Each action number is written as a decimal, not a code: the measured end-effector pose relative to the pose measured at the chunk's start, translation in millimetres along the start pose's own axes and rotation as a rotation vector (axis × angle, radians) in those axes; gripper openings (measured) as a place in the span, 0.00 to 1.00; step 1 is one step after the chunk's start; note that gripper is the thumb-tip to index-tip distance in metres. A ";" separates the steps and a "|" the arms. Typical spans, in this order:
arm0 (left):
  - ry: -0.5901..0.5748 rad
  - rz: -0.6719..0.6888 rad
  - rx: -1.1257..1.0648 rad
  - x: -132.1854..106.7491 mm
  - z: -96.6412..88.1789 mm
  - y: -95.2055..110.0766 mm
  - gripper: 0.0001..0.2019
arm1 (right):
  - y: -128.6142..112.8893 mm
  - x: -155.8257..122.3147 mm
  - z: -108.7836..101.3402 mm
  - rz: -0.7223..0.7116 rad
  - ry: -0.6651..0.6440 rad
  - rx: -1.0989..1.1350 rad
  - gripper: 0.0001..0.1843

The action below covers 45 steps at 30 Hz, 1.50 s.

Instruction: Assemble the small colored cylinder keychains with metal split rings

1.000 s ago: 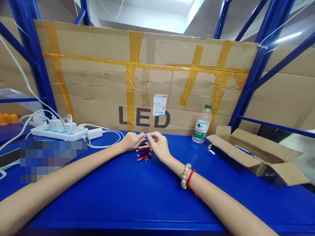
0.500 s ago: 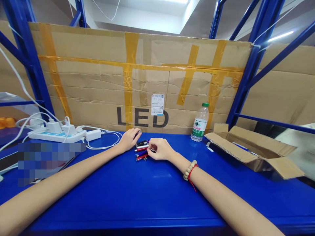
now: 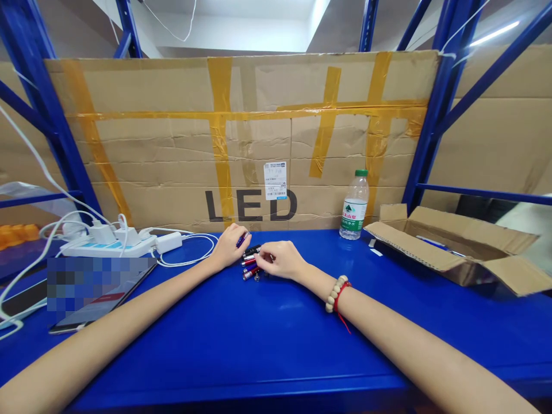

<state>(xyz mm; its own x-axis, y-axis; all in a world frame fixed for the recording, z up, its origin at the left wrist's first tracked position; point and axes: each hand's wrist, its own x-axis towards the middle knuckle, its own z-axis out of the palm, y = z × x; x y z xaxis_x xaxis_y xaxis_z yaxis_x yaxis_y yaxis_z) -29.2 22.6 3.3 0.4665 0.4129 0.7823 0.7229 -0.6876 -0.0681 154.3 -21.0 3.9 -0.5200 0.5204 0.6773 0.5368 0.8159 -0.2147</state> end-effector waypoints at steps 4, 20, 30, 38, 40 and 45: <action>-0.011 0.217 0.061 -0.1 -3.9 3.9 0.12 | 2.7 0.8 0.3 0.196 0.090 -0.040 0.08; -0.066 0.313 0.064 -0.3 -3.4 4.0 0.21 | -0.8 5.3 13.5 0.058 -0.025 0.140 0.05; -0.054 0.269 0.033 -0.4 -2.3 2.5 0.21 | -5.6 5.6 13.9 0.147 0.029 0.163 0.10; -0.042 0.246 0.014 -1.2 -2.0 3.7 0.17 | 0.0 5.5 13.3 0.118 0.043 -0.020 0.10; -0.016 0.193 -0.027 -0.9 -2.2 4.0 0.15 | 2.5 6.2 10.4 0.114 0.043 -0.121 0.11; 0.138 -0.187 -0.114 -0.3 1.8 -1.9 0.11 | 24.4 6.3 -3.8 0.032 0.040 -0.464 0.11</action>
<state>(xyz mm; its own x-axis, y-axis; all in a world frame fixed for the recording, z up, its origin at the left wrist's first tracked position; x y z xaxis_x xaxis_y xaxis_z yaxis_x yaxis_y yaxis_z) -29.8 24.8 2.1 0.2506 0.4587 0.8525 0.7240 -0.6734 0.1495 166.6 1.2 5.6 -0.4775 0.5261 0.7037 0.7972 0.5961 0.0952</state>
